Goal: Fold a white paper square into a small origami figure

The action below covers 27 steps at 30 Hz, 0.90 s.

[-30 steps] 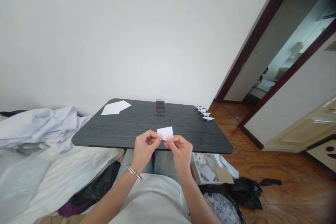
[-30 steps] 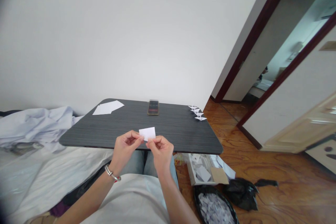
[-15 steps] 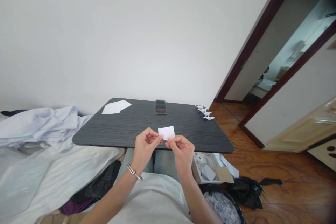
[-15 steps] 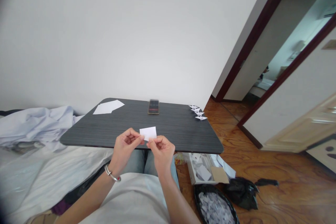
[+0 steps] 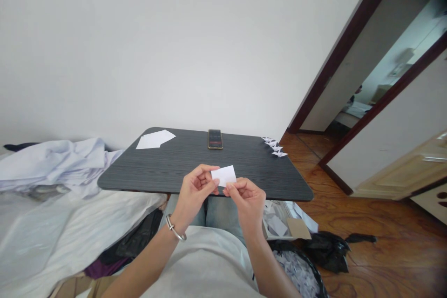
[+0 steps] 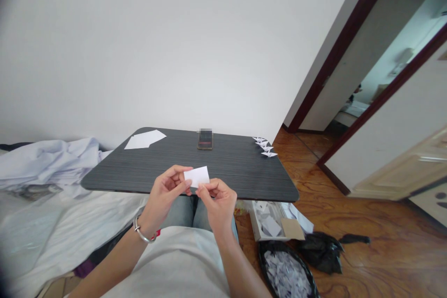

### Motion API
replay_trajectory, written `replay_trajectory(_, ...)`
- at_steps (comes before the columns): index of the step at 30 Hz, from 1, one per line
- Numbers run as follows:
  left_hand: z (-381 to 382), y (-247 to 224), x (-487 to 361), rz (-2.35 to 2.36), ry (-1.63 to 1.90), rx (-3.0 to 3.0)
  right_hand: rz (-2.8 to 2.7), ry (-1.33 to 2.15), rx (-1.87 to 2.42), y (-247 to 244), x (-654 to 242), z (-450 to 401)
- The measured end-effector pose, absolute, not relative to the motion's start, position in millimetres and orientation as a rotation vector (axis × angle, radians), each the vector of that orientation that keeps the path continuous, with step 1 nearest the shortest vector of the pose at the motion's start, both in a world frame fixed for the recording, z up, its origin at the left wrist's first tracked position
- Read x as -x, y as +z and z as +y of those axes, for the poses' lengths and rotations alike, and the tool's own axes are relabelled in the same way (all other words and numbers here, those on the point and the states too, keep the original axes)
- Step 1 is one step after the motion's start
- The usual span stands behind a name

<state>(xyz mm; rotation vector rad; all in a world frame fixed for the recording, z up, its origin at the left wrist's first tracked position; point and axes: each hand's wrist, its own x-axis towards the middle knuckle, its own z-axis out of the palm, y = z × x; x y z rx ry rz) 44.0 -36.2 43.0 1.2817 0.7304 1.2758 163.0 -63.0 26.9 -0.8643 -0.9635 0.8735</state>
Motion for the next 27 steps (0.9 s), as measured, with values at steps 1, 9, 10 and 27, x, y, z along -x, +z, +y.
replay_trajectory(1, -36, 42, -44, 0.733, 1.279, -1.279, -0.954, 0.876, 0.865, 27, -163, -63)
replay_trajectory(9, -35, 40, -44, 0.736, 1.276, -1.294, -0.938, 0.908, 0.879, 23, -164, -59)
replay_trajectory(10, -35, 40, -44, 0.739, 1.273, -1.299, -0.936, 0.919, 0.879, 23, -165, -59)
replay_trajectory(27, -36, 38, -47, 0.794, 1.281, -1.343, -0.944, 0.993, 0.942, 22, -164, -50)
